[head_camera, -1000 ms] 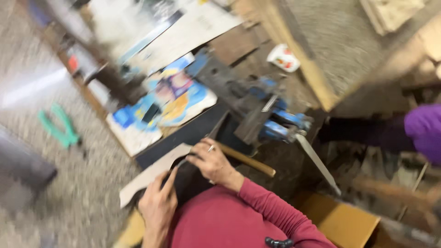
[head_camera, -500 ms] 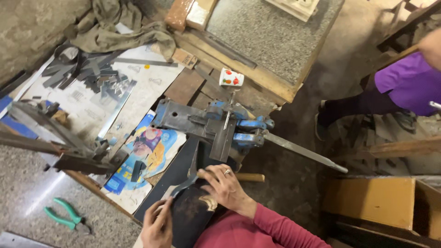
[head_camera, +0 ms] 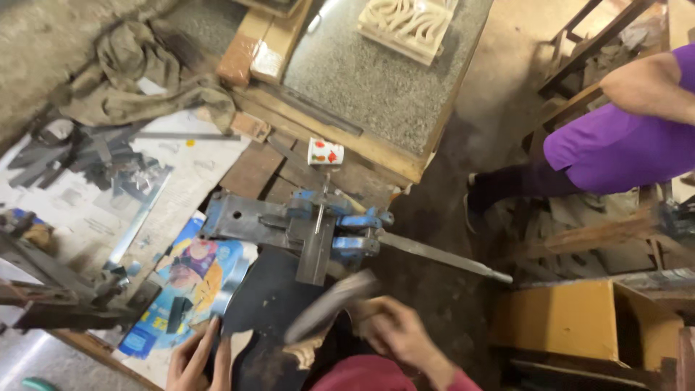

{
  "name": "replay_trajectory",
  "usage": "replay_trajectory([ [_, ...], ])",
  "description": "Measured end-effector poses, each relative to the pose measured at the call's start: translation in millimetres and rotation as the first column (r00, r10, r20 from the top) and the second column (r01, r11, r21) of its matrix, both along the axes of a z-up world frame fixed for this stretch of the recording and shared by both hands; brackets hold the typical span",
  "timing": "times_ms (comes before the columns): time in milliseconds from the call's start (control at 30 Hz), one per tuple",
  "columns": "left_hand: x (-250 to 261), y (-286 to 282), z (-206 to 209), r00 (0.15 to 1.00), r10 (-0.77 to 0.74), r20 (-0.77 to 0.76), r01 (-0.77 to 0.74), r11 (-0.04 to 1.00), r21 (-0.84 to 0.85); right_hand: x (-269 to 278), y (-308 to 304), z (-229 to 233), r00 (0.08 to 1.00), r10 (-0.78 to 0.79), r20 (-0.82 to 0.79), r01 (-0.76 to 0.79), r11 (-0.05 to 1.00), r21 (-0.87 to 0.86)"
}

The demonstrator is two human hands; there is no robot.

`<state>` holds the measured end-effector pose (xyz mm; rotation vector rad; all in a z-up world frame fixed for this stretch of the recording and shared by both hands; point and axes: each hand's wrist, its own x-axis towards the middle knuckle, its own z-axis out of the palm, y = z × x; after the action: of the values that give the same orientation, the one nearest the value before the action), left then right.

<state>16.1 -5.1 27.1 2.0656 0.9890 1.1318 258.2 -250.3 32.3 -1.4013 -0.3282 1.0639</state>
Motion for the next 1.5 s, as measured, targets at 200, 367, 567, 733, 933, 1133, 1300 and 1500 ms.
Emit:
replay_trajectory([
  [200, 90, -64, 75, 0.955, -0.294, 0.028, 0.28, 0.871, -0.403, 54, -73, 41, 0.794, -0.489, 0.362, 0.51, 0.859, 0.044],
  [367, 201, -97, 59, 0.928, -0.299, 0.223, 0.369, 0.651, -0.663, 75, -106, 32, 0.811, -0.561, 0.166, 0.542, 0.827, 0.149],
  [567, 258, -142, -10, 0.931, -0.324, 0.167, 0.308, 0.456, -0.835, 63, -118, 11, 0.822, -0.503, 0.268, 0.531, 0.846, -0.042],
  [733, 280, -153, -42, 0.931, -0.317, 0.183, 0.319, 0.458, -0.83, 78, -110, 4, 0.829, -0.408, 0.383, 0.496, 0.853, -0.165],
  [933, 294, -154, -69, 0.925, -0.318, 0.209, 0.341, 0.451, -0.825, 100, -92, -9, 0.688, -0.094, 0.72, 0.449, 0.834, -0.32],
  [1133, 292, -157, -67, 0.939, -0.324, 0.112, 0.268, 0.489, -0.83, 108, -66, -16, 0.468, 0.026, 0.883, 0.323, 0.926, -0.198],
  [1300, 293, -160, -68, 0.938, -0.295, 0.185, 0.315, 0.491, -0.812, 118, -48, -21, 0.545, 0.136, 0.828, 0.298, 0.891, -0.342],
  [1500, 292, -161, -60, 0.954, -0.278, 0.116, 0.242, 0.476, -0.846, 109, -60, -25, 0.467, 0.098, 0.879, 0.323, 0.906, -0.273],
])
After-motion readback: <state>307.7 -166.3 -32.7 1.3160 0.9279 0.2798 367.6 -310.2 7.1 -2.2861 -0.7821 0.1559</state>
